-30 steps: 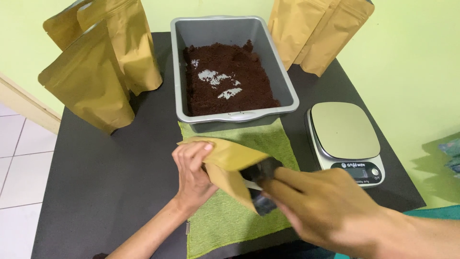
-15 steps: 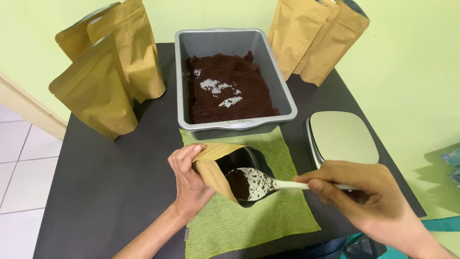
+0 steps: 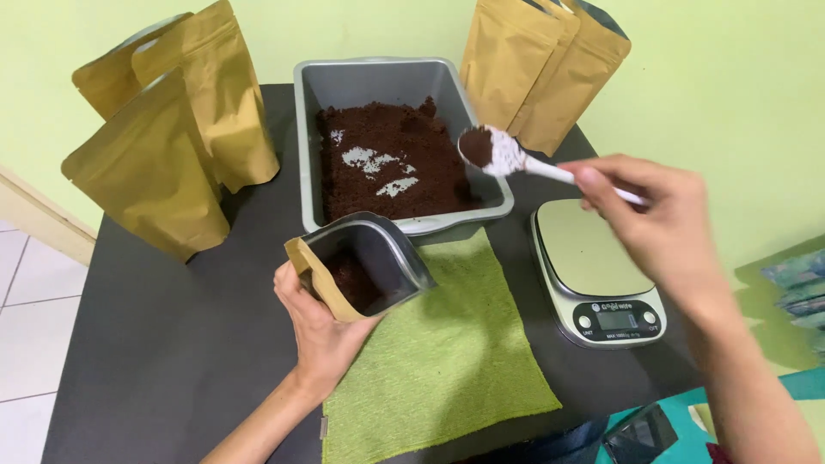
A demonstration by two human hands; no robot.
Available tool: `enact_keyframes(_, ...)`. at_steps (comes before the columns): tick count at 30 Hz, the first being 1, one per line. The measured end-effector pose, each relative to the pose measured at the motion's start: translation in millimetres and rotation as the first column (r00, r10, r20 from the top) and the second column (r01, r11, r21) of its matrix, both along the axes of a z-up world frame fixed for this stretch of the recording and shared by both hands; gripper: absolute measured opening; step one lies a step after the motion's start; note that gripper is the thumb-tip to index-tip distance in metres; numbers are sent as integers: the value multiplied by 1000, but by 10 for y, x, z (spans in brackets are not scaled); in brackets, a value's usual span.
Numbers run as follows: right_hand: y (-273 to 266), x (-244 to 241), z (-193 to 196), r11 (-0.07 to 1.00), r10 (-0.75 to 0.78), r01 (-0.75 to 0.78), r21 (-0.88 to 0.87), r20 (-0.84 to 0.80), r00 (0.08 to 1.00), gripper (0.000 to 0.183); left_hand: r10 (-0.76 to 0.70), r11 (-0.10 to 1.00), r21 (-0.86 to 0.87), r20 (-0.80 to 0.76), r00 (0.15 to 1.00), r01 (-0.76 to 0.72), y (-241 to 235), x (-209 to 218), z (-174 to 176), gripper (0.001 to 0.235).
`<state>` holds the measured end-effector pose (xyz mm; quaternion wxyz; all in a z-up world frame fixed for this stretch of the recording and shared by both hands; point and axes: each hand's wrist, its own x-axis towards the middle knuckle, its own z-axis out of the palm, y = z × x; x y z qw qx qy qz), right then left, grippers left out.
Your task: Manually filling stand-up pouches with ground coffee using a spoon and weighing them on a digital scale to ensure consistency.
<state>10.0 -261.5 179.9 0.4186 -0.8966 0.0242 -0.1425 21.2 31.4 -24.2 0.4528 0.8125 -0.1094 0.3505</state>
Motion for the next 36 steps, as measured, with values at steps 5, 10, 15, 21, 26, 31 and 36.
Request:
enact_keyframes(5,-213,365,-668,580,585,-37,-814,384,715,31,11,1000,-26,-3,1000,-11,-8,-8,47,120)
enact_keyframes(10,-166,340,-825,577,453,94,-811,414,790,15,-56,994,-95,23,998,58,2,41,53,116)
enact_keyframes(15,-12,358,-850,654,290,-18,-756,228,930,11,-95,981,-164,56,994,104,-82,-57,233,120)
enact_keyframes(21,-5,151,-692,445,363,344,-827,517,775,35,-238,901,-408,-176,955,149,-463,-337,660,131)
enact_keyframes(26,126,-195,-612,779,356,-48,-626,378,855,26,-273,876,-462,-238,932,139,-704,-337,919,142)
enact_keyframes(31,75,-418,-726,879,390,-373,-296,-1,921,39,-487,829,-446,-280,827,337,-513,-400,569,128)
enact_keyframes(36,188,-367,-1135,862,499,-492,-120,30,866,31,-446,866,-374,-279,850,331,-156,-261,452,46)
